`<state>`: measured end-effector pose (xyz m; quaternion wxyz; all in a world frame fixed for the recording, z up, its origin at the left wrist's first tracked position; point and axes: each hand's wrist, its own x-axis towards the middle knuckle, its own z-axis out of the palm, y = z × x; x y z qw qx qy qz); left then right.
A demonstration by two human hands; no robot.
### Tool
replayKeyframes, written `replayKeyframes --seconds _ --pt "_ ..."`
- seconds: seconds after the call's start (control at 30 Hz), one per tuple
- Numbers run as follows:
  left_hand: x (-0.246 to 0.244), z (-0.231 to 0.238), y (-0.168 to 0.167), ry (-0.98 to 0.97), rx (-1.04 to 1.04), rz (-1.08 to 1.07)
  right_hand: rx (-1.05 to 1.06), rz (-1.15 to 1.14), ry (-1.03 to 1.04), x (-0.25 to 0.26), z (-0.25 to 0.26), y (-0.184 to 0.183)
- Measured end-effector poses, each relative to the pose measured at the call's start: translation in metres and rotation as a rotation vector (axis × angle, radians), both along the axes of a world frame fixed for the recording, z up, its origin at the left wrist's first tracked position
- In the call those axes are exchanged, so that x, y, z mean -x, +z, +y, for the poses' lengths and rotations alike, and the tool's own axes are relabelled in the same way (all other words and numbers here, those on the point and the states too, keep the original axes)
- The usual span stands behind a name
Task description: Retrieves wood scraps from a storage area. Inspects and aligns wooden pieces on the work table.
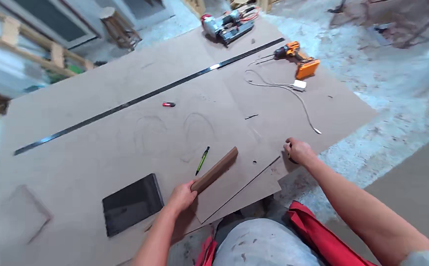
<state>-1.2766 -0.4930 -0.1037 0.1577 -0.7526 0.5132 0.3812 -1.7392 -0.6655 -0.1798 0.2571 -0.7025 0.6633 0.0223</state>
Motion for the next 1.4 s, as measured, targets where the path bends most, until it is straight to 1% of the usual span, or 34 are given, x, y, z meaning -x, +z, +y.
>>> replayKeyframes --seconds 0.03,0.1,0.17,0.2,0.23,0.3,0.37,0.4,0.43,0.5,0.57,0.6,0.7,0.73,0.77,0.83,0.9,0.93,0.97,1.03,1.1,1.13,1.17,1.27,1.4 --pt "0.000 0.002 0.002 0.037 -0.001 -0.016 0.031 0.015 0.056 -0.003 -0.014 -0.009" --pt "-0.001 0.010 0.001 0.111 0.001 -0.037 0.168 0.044 0.200 -0.008 -0.031 -0.019" --pt "-0.001 0.018 0.002 0.197 0.029 -0.056 0.278 -0.007 0.324 -0.020 -0.037 -0.015" --pt "0.001 0.024 0.003 0.243 0.067 -0.070 0.266 -0.030 0.346 -0.029 -0.035 -0.011" --pt "0.003 0.033 0.007 0.291 0.135 -0.095 0.207 -0.043 0.335 -0.038 -0.031 -0.006" --pt "0.013 0.060 0.016 0.418 0.397 -0.157 0.054 -0.045 0.275 -0.052 -0.025 -0.002" --pt "0.032 0.091 0.020 0.590 0.659 -0.245 -0.054 -0.044 0.214 -0.060 -0.026 -0.004" --pt "0.044 0.106 0.017 0.704 0.684 -0.252 -0.088 -0.047 0.193 -0.063 -0.027 -0.005" --pt "0.054 0.117 0.010 0.822 0.617 -0.218 -0.108 -0.051 0.181 -0.065 -0.028 -0.006" --pt "0.063 0.132 -0.024 0.996 0.431 -0.090 -0.139 -0.073 0.153 -0.066 -0.030 -0.007" --pt "0.067 0.129 -0.061 1.083 0.400 -0.048 -0.161 -0.151 0.090 -0.063 -0.033 -0.010" --pt "0.070 0.122 -0.071 1.100 0.402 -0.067 -0.190 -0.194 0.058 -0.060 -0.035 -0.012" --pt "0.079 0.103 -0.071 1.133 0.363 -0.138 -0.269 -0.337 -0.002 -0.045 -0.034 -0.021" --pt "0.080 0.105 -0.069 1.176 0.362 -0.118 -0.281 -0.383 -0.012 -0.041 -0.031 -0.021" --pt "0.078 0.111 -0.069 1.259 0.391 -0.059 -0.283 -0.421 -0.021 -0.038 -0.027 -0.019" --pt "0.075 0.134 -0.071 1.457 0.503 0.129 -0.272 -0.477 -0.048 -0.038 -0.015 -0.010" --pt "0.073 0.160 -0.059 1.596 0.622 0.301 -0.247 -0.542 -0.077 -0.047 -0.002 0.009" --pt "0.070 0.171 -0.048 1.637 0.687 0.336 -0.231 -0.565 -0.079 -0.054 0.003 0.021" --pt "0.065 0.180 -0.035 1.651 0.752 0.329 -0.215 -0.590 -0.074 -0.065 0.007 0.033" --pt "0.049 0.190 -0.005 1.633 0.857 0.233 -0.187 -0.600 -0.067 -0.090 0.016 0.058" --pt "0.027 0.193 0.018 1.598 0.909 0.146 -0.148 -0.564 -0.048 -0.117 0.027 0.077" --pt "0.015 0.191 0.022 1.589 0.916 0.101 -0.124 -0.544 -0.037 -0.131 0.032 0.083" --pt "0.003 0.189 0.023 1.586 0.908 0.058 -0.098 -0.531 -0.024 -0.144 0.036 0.085" --pt "-0.022 0.180 0.008 1.589 0.872 -0.030 -0.043 -0.492 -0.016 -0.177 0.040 0.086" --pt "-0.029 0.167 -0.003 1.591 0.845 -0.014 -0.024 -0.385 -0.027 -0.190 0.032 0.080"
